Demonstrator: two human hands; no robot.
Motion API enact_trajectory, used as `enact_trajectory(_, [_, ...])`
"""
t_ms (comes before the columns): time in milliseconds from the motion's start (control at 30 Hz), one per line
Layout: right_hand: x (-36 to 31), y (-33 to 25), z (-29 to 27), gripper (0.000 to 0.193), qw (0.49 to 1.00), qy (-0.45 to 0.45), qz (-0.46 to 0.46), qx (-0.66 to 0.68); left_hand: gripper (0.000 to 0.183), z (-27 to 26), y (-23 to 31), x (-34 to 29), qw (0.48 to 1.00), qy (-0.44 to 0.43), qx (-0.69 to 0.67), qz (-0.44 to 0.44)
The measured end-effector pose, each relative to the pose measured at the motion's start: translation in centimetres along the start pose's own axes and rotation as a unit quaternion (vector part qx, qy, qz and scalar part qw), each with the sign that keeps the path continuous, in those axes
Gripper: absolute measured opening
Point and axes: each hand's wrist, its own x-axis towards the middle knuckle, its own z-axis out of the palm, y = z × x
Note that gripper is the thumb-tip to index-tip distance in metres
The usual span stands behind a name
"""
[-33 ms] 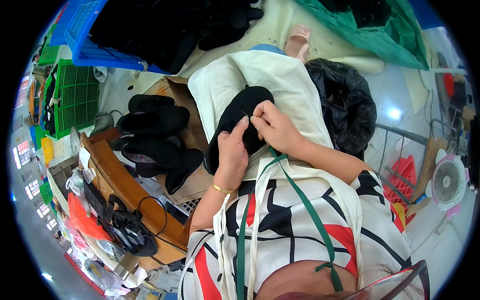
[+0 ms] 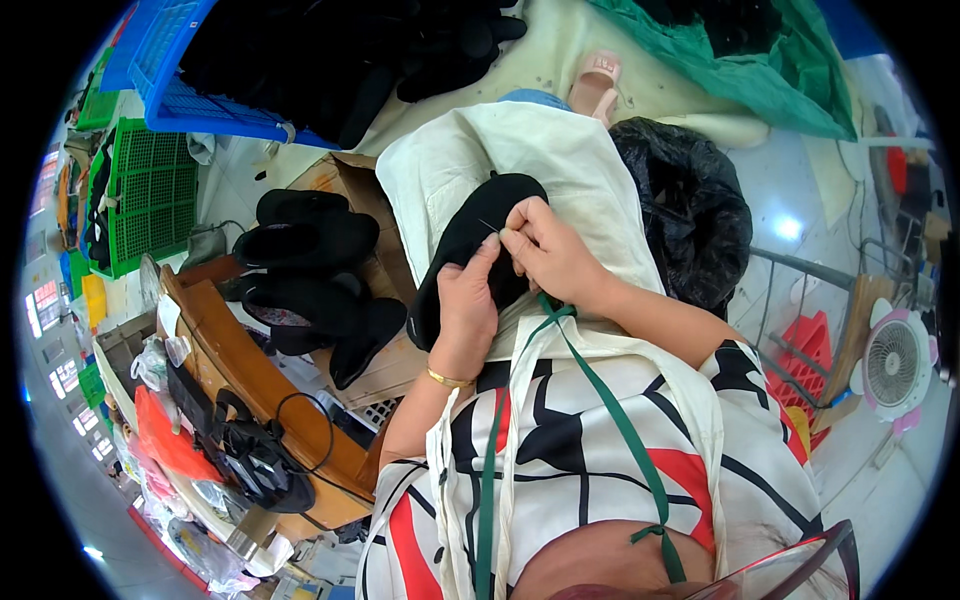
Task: The person sits on the floor and sews a black shoe using a needle and thread. They pull the thread through the shoe material, adjust the shoe, and occasionally reach for other shoes from a nearby pile.
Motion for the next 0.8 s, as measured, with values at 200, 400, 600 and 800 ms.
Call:
enact_trajectory(200, [0.5,-3.3,-2.0,0.009,0.988,-0.037,-0.014,-0.152,0.018,-0.4,-0.4,-0.7,0.996,-0.062,0.060,0.019])
enact_trajectory(400, [-0.5,-2.7,-1.9,0.010,0.927,0.040,-0.232,-0.293,0.015,0.4,0.4,-1.9,0.972,-0.098,0.195,0.089])
enact_trajectory(600, [-0.5,-3.6,-2.7,0.012,0.911,0.174,-0.313,-0.205,0.014,1.6,6.2,0.3,0.825,-0.250,0.495,0.106])
enact_trajectory(800, [-1.8,-2.2,-3.7,0.024,0.967,-0.036,0.011,0.254,0.017,2.8,8.9,1.3,0.640,-0.297,0.671,0.229])
